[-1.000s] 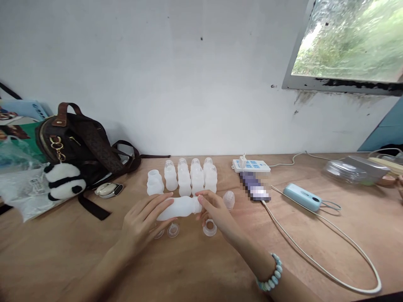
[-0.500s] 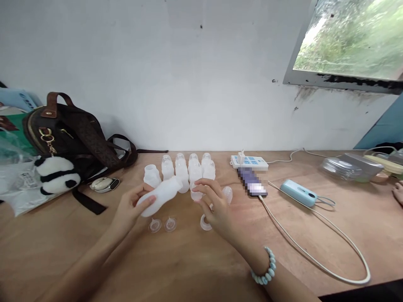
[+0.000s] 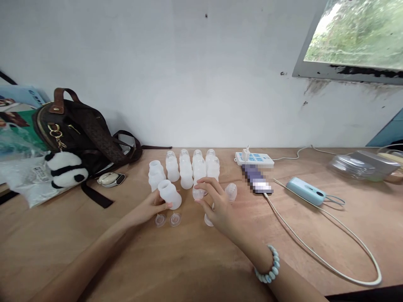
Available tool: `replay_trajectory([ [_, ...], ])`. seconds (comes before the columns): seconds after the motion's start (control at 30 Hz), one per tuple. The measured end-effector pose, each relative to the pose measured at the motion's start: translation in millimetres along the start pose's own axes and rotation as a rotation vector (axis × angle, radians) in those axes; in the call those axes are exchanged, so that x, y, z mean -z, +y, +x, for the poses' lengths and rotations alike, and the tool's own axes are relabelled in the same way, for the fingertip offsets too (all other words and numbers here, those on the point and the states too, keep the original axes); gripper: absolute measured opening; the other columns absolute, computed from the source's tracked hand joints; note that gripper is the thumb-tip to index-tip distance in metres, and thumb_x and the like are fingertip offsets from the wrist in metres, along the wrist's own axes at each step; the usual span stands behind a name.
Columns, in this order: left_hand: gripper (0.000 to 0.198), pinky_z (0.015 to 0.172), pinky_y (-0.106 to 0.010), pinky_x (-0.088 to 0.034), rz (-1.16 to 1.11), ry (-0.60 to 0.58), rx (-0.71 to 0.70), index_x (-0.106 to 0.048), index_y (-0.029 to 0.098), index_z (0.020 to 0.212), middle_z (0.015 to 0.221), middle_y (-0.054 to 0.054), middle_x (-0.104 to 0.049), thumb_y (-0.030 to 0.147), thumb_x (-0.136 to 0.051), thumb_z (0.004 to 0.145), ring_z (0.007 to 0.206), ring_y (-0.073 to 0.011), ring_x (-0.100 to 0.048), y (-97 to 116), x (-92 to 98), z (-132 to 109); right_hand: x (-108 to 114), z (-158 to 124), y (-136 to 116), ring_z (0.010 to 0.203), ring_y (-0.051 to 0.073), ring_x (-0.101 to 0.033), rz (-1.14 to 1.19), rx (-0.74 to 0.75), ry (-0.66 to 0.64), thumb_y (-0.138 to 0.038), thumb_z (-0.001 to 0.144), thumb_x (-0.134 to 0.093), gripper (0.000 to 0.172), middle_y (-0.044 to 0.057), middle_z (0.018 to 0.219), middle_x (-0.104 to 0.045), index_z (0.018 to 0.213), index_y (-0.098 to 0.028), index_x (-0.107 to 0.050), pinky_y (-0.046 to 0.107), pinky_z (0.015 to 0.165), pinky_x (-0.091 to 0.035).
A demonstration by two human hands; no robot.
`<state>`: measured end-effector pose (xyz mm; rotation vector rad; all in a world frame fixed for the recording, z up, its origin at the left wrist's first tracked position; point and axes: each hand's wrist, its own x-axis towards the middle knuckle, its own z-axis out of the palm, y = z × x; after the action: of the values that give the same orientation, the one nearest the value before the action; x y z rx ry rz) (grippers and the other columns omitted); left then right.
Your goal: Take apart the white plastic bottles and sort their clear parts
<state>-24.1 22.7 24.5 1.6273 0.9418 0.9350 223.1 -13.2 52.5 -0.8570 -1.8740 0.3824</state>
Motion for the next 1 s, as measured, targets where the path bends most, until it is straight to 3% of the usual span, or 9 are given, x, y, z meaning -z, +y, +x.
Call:
replay_trajectory([
  [0.17,0.055,0.102,-0.051,-0.047,0.104,0.029,-0.028,-0.056,0.017,0.125,0.124,-0.014,-0.066,0.043,-0.069,0.079,0.122,-0.0300,-0.059,-7,-0.5,4,-4,-3,4,0.104,0.024,-0.060,0.025,-0.019,-0.114,-0.018,0.090,-0.055,0.021,0.010,0.116,-0.058,0.110,-0.024,-0.058,0.036,0.078,-0.055],
  [0.37,0.046,0.102,-0.046,-0.049,0.096,-0.105,0.011,-0.062,0.022,0.122,0.128,-0.009,-0.066,0.040,-0.068,0.080,0.115,-0.0258,-0.065,22,15.8,-6,-7,-7,9,0.088,0.021,-0.061,-0.046,-0.076,-0.244,-0.022,0.091,-0.057,0.021,0.007,0.112,-0.061,0.112,-0.025,-0.054,0.035,0.073,-0.051],
  [0.43,0.039,0.097,-0.045,-0.052,0.215,-0.073,0.072,-0.068,0.020,0.114,0.119,-0.009,-0.071,0.040,-0.067,0.081,0.110,-0.0272,-0.068,33,27.0,-11,-7,-7,8,0.089,0.021,-0.061,-0.043,-0.077,-0.249,-0.023,0.091,-0.056,0.021,0.007,0.113,-0.060,0.112,-0.025,-0.054,0.035,0.074,-0.051],
  [0.53,0.030,0.091,-0.046,-0.055,0.443,0.020,0.109,-0.076,0.018,0.087,0.094,-0.009,-0.078,0.044,-0.060,0.086,0.095,-0.0294,-0.072,45,39.2,-16,-6,-6,6,0.092,0.021,-0.061,-0.030,-0.063,-0.243,-0.023,0.092,-0.056,0.021,0.007,0.114,-0.060,0.112,-0.025,-0.054,0.036,0.076,-0.050],
  [0.6,0.032,0.092,-0.045,-0.054,0.423,-0.049,0.093,-0.078,0.020,0.084,0.091,-0.008,-0.079,0.044,-0.057,0.089,0.093,-0.0286,-0.073,52,39.5,-17,-6,-6,5,0.093,0.022,-0.061,-0.023,-0.058,-0.239,-0.022,0.091,-0.057,0.021,0.007,0.113,-0.060,0.112,-0.025,-0.054,0.036,0.076,-0.051],
  [0.7,0.029,0.098,-0.043,-0.051,0.247,-0.202,0.108,-0.078,0.024,0.098,0.102,-0.006,-0.078,0.043,-0.058,0.089,0.105,-0.0276,-0.070,57,29.4,-17,-6,-5,5,0.093,0.022,-0.061,-0.018,-0.057,-0.240,-0.022,0.091,-0.058,0.021,0.007,0.111,-0.061,0.111,-0.024,-0.054,0.036,0.076,-0.051],
  [0.87,0.041,0.108,-0.044,-0.043,-0.041,-0.301,0.177,-0.072,0.023,0.115,0.125,-0.008,-0.069,0.050,-0.052,0.091,0.120,-0.0269,-0.062,36,14.4,-7,-6,-5,6,0.094,0.021,-0.061,-0.021,-0.026,-0.222,-0.020,0.091,-0.058,0.020,0.007,0.109,-0.061,0.110,-0.024,-0.054,0.035,0.079,-0.051],
  [1.0,0.052,0.109,-0.049,-0.040,-0.127,-0.171,0.195,-0.069,0.018,0.117,0.126,-0.013,-0.068,0.057,-0.056,0.086,0.121,-0.0304,-0.061,7,15.5,7,-6,-5,6,0.093,0.021,-0.061,-0.027,-0.015,-0.215,-0.020,0.091,-0.058,0.020,0.006,0.108,-0.061,0.110,-0.023,-0.054,0.035,0.079,-0.050],
])
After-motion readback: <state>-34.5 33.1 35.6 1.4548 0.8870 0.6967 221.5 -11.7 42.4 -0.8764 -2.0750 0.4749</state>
